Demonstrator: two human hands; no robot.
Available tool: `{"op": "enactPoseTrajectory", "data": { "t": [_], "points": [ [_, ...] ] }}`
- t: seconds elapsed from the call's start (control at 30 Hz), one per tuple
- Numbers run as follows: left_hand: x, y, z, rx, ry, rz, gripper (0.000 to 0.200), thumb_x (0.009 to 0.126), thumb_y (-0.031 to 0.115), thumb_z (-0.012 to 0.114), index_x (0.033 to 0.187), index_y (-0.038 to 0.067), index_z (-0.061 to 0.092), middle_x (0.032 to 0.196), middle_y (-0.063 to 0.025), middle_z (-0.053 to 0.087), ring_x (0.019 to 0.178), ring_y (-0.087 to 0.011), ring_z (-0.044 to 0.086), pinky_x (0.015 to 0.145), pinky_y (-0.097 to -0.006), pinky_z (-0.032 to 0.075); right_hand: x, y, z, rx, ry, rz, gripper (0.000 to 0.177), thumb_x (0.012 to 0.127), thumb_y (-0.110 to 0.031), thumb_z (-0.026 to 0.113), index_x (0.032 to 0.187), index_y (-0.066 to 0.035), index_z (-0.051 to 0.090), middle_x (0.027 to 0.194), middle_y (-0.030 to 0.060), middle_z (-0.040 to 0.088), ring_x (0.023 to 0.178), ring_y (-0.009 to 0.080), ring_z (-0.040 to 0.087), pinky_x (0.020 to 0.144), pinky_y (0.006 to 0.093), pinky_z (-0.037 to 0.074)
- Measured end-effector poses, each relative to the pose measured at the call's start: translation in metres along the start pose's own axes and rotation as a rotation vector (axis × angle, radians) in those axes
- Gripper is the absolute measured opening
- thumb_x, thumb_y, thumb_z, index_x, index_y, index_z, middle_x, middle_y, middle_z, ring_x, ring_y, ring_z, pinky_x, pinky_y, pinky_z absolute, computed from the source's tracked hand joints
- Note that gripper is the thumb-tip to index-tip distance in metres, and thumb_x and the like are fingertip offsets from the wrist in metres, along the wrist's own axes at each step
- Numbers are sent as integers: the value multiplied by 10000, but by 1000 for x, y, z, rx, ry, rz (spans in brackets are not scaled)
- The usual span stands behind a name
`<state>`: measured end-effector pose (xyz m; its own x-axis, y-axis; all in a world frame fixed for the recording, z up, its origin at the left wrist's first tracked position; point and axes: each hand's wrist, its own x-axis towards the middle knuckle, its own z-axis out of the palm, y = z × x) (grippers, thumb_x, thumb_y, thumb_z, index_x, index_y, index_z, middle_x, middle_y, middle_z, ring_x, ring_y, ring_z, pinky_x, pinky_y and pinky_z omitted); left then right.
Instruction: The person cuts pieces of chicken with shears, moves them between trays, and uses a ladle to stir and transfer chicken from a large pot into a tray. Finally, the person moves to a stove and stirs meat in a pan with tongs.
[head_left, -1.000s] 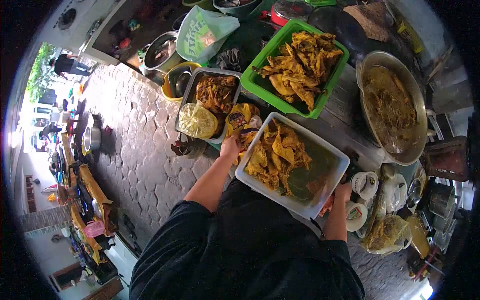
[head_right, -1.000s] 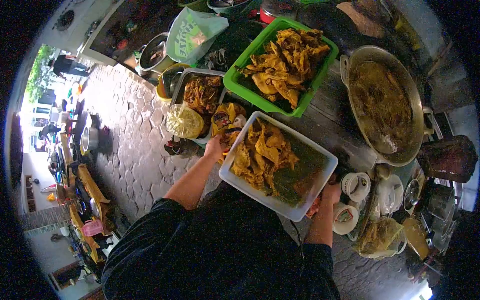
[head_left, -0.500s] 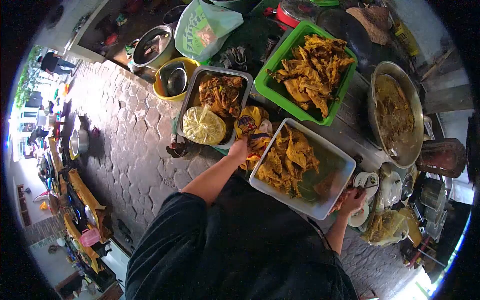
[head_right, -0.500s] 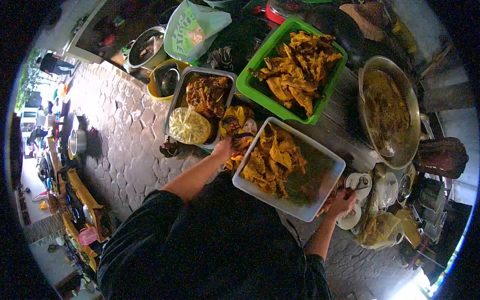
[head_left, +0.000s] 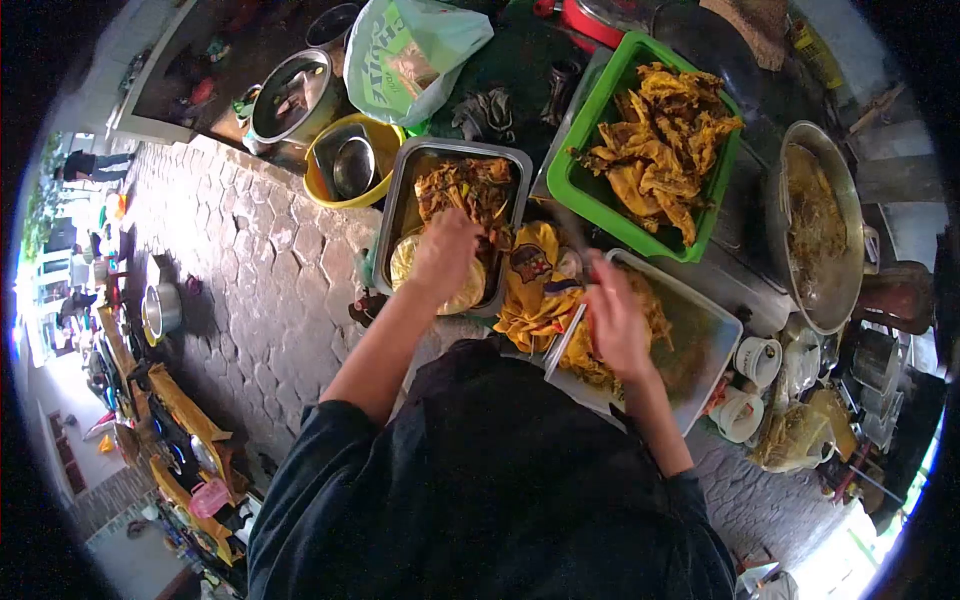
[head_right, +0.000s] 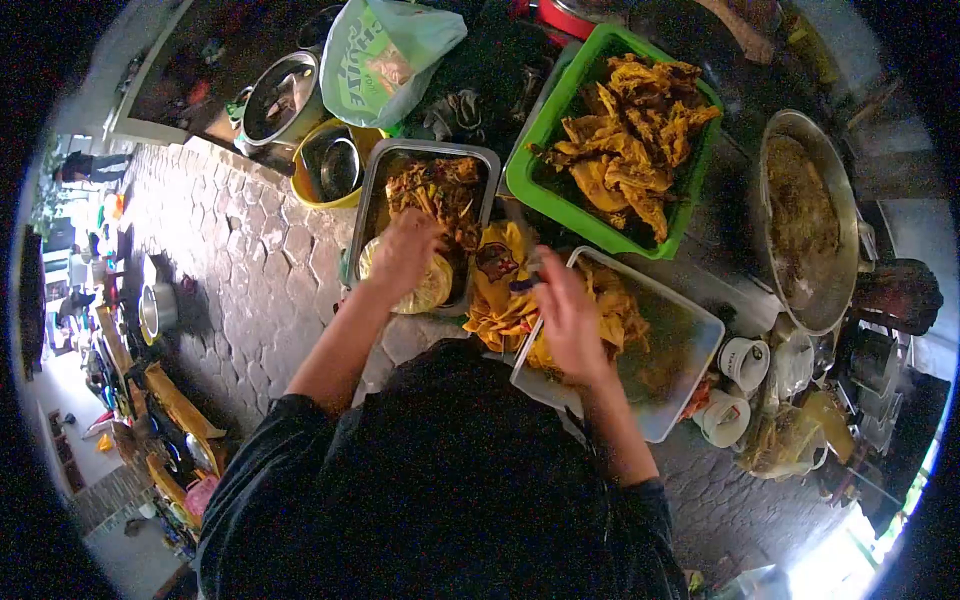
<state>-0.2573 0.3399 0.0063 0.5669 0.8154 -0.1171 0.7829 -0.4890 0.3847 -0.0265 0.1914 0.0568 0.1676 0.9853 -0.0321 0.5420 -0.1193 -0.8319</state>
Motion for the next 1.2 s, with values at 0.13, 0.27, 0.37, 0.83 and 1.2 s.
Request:
{"op": "enactPoseTrajectory", "data": {
  "t": [0.13, 0.27, 0.37, 0.83, 1.2],
  "points": [
    [26, -36, -5, 24, 2, 10, 309, 774, 30, 532, 1051, 113, 642, 1026, -112, 513, 1034, -308, 472, 896, -392, 413, 36, 1, 62, 196, -232, 184, 426, 893, -142, 522, 1291, -32, 419, 1105, 242, 549, 953, 366, 582, 818, 410, 461],
    [38, -42, 6, 122, -70, 31, 411, 732, -2, 540, 1096, 160, 639, 1130, -92, 491, 1095, -299, 439, 932, -385, 391, 61, 17, 92, 118, -298, 249, 485, 857, -130, 566, 1298, -14, 399, 1123, 262, 546, 981, 391, 569, 843, 437, 446],
    [40, -43, 12, 122, -92, 22, 428, 728, -1, 540, 1108, 170, 637, 1159, -84, 482, 1108, -293, 430, 948, -389, 379, 68, 34, 106, -84, -184, 88, 523, 857, -154, 555, 1345, -109, 372, 965, 231, 611, 862, 365, 602, 737, 390, 463],
    [18, -32, 4, -205, 69, -49, 194, 835, 142, 568, 982, 41, 644, 957, -162, 580, 935, -312, 544, 823, -378, 453, 48, 18, 92, 1289, -173, 733, 547, 898, -135, 528, 1374, -26, 283, 860, 105, 585, 676, 154, 594, 529, 290, 485],
    [-12, 7, 1, -791, -84, -337, 238, 831, 226, 644, 886, -6, 636, 671, -91, 599, 602, -151, 538, 588, -297, 433, 26, 13, 103, 701, -186, 547, 486, 872, -189, 551, 1307, -20, 418, 763, 82, 596, 577, 147, 566, 522, 278, 454]
  ]
}}
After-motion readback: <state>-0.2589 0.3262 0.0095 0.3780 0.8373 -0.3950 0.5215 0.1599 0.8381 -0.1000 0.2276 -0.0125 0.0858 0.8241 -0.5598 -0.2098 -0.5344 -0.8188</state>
